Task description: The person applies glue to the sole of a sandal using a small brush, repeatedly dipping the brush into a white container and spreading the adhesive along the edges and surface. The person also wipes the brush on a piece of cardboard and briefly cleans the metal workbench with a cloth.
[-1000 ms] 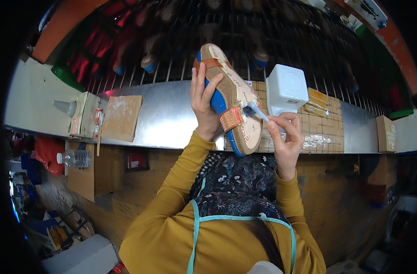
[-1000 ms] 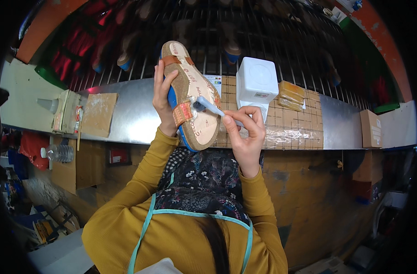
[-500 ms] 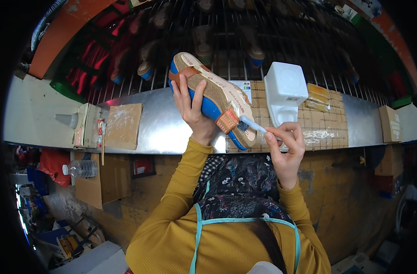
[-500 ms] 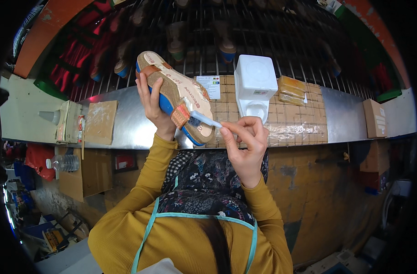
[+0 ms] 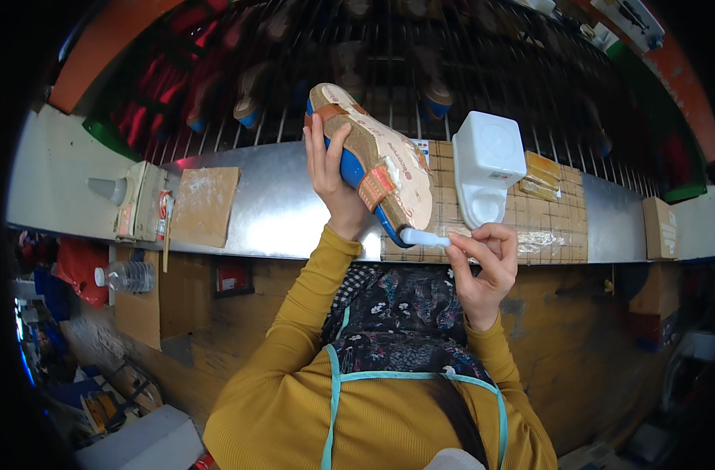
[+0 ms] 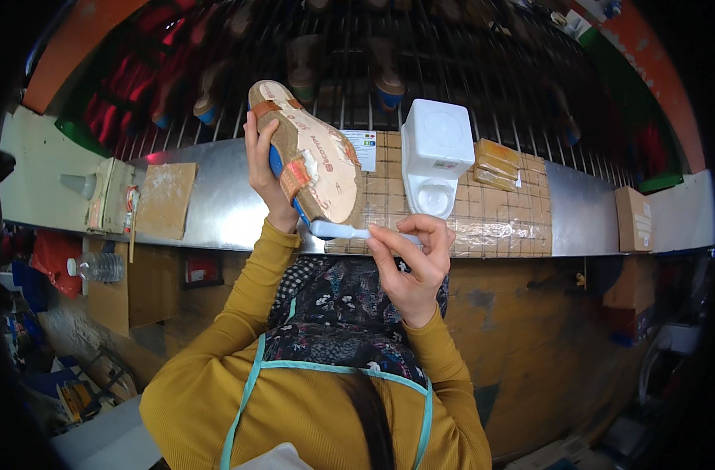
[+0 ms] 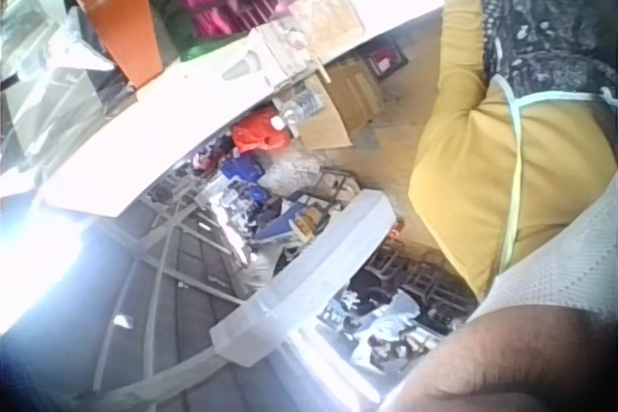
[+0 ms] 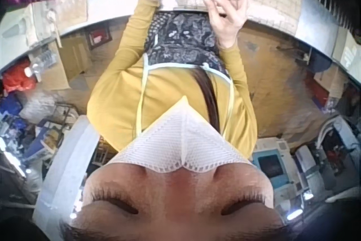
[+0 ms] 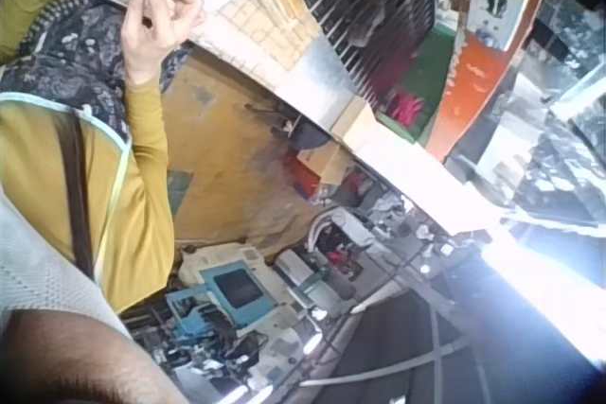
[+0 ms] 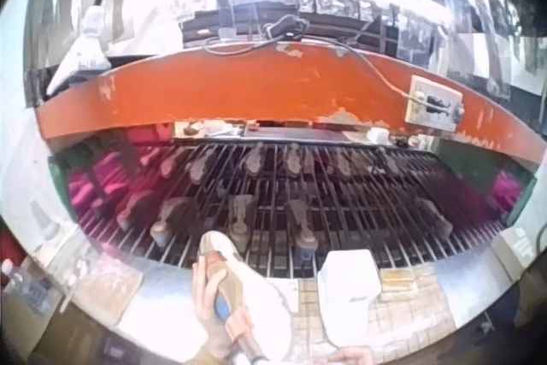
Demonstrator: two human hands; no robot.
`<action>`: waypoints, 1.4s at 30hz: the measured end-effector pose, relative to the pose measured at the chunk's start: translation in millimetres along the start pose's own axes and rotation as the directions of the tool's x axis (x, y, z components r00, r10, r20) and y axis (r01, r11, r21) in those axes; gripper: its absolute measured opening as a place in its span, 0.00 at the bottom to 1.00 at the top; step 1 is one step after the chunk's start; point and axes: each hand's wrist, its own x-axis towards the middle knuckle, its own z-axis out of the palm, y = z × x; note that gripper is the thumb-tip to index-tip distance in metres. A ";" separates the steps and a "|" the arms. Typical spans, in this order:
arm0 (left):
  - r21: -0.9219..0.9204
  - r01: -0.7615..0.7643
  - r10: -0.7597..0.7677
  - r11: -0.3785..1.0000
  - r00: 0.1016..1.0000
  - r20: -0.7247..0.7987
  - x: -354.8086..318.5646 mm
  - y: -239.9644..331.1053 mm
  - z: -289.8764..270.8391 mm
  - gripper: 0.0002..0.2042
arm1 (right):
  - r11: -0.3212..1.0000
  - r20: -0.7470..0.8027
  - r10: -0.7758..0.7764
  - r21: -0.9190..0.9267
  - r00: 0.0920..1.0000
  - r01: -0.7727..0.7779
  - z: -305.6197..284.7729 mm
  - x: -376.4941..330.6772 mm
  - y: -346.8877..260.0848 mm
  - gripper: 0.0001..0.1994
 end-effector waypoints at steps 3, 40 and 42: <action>-0.077 0.058 -0.058 0.995 0.998 0.006 3.4 2.4 2.4 0.30 | 0.999 -0.131 0.021 0.028 0.991 -0.017 2.8 1.2 -1.0 0.11; -0.746 0.546 -0.317 0.381 0.835 0.449 10.0 40.0 -8.3 0.43 | 0.887 -0.062 -0.396 -0.282 0.916 0.364 -2.1 14.1 -15.6 0.19; -0.734 0.551 -0.313 0.398 0.833 0.456 9.6 38.6 -9.0 0.43 | 0.880 -0.100 -0.385 -0.338 0.917 0.333 -2.3 17.8 -9.4 0.20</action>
